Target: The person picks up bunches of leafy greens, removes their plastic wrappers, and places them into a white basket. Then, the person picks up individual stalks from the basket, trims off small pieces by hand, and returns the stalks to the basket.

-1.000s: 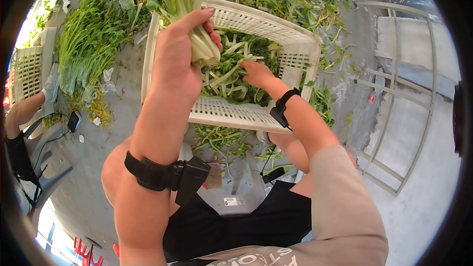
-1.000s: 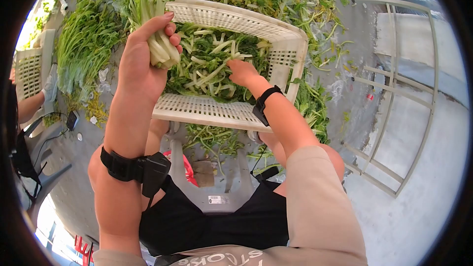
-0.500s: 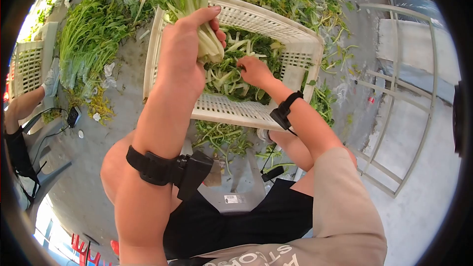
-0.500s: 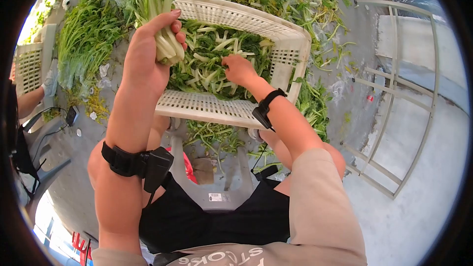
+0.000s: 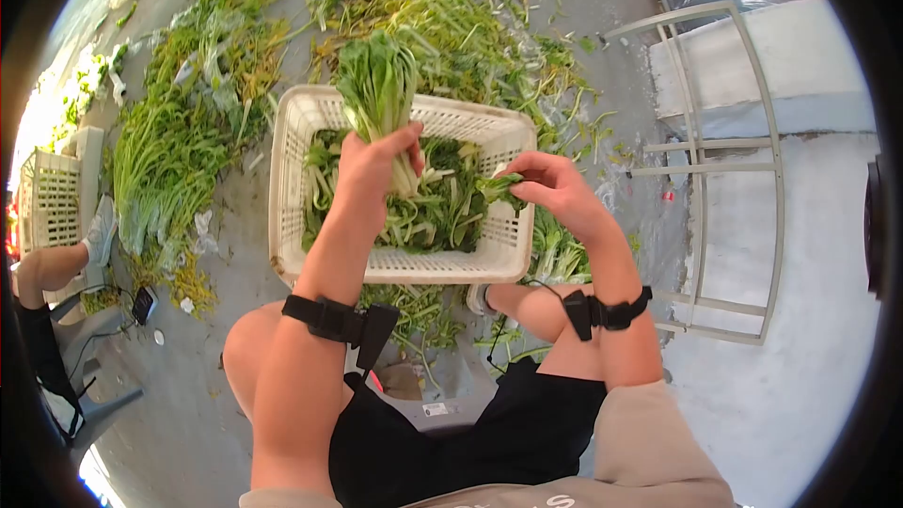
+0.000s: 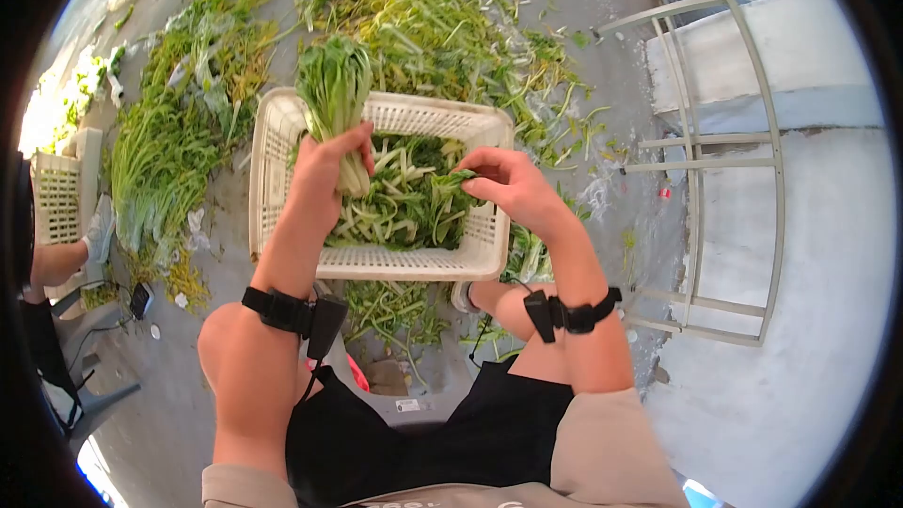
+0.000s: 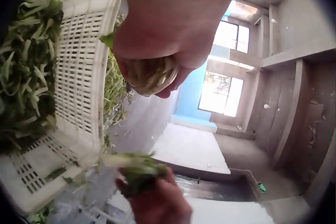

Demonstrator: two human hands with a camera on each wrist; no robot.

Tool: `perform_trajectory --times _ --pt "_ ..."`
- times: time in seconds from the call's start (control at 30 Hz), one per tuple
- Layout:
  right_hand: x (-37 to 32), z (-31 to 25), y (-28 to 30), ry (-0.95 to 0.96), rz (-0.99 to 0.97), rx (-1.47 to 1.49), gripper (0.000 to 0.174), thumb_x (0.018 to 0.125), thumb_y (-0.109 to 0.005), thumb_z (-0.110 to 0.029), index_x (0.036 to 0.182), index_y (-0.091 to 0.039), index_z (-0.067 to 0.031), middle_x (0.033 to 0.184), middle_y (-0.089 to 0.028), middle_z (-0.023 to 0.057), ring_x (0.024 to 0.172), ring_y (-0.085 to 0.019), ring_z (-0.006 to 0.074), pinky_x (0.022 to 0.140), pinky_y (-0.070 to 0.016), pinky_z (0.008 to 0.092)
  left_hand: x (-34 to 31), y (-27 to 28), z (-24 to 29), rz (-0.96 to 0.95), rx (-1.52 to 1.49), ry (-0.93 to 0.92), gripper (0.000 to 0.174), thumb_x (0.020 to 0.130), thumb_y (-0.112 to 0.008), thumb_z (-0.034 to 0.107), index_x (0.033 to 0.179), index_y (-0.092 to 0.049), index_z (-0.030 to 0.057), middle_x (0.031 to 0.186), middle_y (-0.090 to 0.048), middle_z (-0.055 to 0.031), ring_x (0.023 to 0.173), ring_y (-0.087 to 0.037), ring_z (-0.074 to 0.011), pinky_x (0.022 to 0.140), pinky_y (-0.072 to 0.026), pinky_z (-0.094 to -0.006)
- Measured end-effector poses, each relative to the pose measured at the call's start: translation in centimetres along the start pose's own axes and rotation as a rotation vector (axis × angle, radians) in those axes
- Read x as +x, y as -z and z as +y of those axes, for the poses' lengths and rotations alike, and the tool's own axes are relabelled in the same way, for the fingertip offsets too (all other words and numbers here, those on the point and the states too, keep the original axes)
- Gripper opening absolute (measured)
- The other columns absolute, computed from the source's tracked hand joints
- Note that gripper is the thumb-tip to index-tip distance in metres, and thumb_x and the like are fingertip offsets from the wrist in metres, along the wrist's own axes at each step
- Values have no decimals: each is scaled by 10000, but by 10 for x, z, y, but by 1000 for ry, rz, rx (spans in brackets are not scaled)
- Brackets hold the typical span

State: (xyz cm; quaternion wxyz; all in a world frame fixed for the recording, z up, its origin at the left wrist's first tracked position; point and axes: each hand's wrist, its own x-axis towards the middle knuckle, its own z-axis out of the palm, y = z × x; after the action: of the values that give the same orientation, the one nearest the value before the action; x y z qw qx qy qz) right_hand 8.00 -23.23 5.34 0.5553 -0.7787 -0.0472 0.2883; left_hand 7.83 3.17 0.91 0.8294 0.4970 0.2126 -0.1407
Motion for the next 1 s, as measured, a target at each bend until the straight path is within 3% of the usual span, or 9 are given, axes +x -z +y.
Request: perform_trajectory --times 0.2,0.3,0.37,0.43,0.53,0.7,0.8,0.9,1.0 --pt "-25 -20 -17 -24 95 871 208 906 -596 -65 1113 -604 -37 1014 -689 70 933 -694 220 804 -576 331 -24 -18 -22 -129 145 -145 199 886 -748 164 988 -639 32 783 -640 -40 635 -598 -137 590 -457 -277" --pt "-19 -20 -25 -58 122 1048 208 915 -574 -77 1121 -569 -46 1042 -665 92 977 -697 277 802 -599 386 -31 -23 -31 -253 219 -144 243 919 -718 167 1092 -618 29 852 -657 -57 727 -654 -159 613 -489 -293" --pt "-13 -16 -21 -86 142 1086 230 920 -578 -96 1139 -568 -27 1069 -662 119 1007 -687 295 826 -598 388 -40 -35 -24 -249 129 63 277 947 -683 180 1161 -593 30 867 -665 -62 809 -676 -164 640 -530 -320" --pt "-9 -17 -16 -120 153 1119 257 925 -582 -115 1158 -567 -8 1095 -660 146 1037 -678 313 849 -598 390 -30 -33 -36 -318 143 99 345 969 -652 213 1243 -542 35 975 -667 -80 877 -672 -165 675 -560 -336" --pt "-5 -21 -13 -156 187 1237 240 932 -558 -118 1126 -484 2 1134 -584 154 1007 -683 349 798 -614 377 -23 -41 -44 -136 162 131 504 960 -667 294 1349 -447 61 1130 -618 -80 925 -659 -183 701 -561 -346" --pt "3 -13 -12 -156 283 1329 272 938 -552 -131 1156 -477 16 1123 -596 151 987 -688 337 815 -627 348 -14 -48 -53 -180 123 144 481 927 -707 280 1291 -480 63 1059 -623 -70 868 -655 -173 711 -550 -338" --pt "8 -10 -10 -160 207 1363 292 955 -571 -156 1193 -516 5 1104 -646 148 1017 -689 315 753 -638 355 -5 -47 -59 -388 232 26 376 898 -713 187 1196 -526 56 991 -623 -83 804 -644 -167 671 -529 -323" --pt "6 -16 0 -163 144 1187 299 958 -610 -213 1192 -578 -30 1122 -663 122 1021 -693 274 768 -602 350 -6 -50 -57 -355 145 79 330 855 -699 96 1144 -549 34 929 -611 -76 737 -616 -164 638 -503 -312" --pt "8 -12 13 19 414 36 299 939 -673 -297 1090 -680 -39 1123 -679 63 913 -683 165 833 -501 309 -7 -48 -50 -314 -44 112 312 851 -619 81 1145 -543 10 901 -586 -73 732 -580 -172 689 -486 -319"
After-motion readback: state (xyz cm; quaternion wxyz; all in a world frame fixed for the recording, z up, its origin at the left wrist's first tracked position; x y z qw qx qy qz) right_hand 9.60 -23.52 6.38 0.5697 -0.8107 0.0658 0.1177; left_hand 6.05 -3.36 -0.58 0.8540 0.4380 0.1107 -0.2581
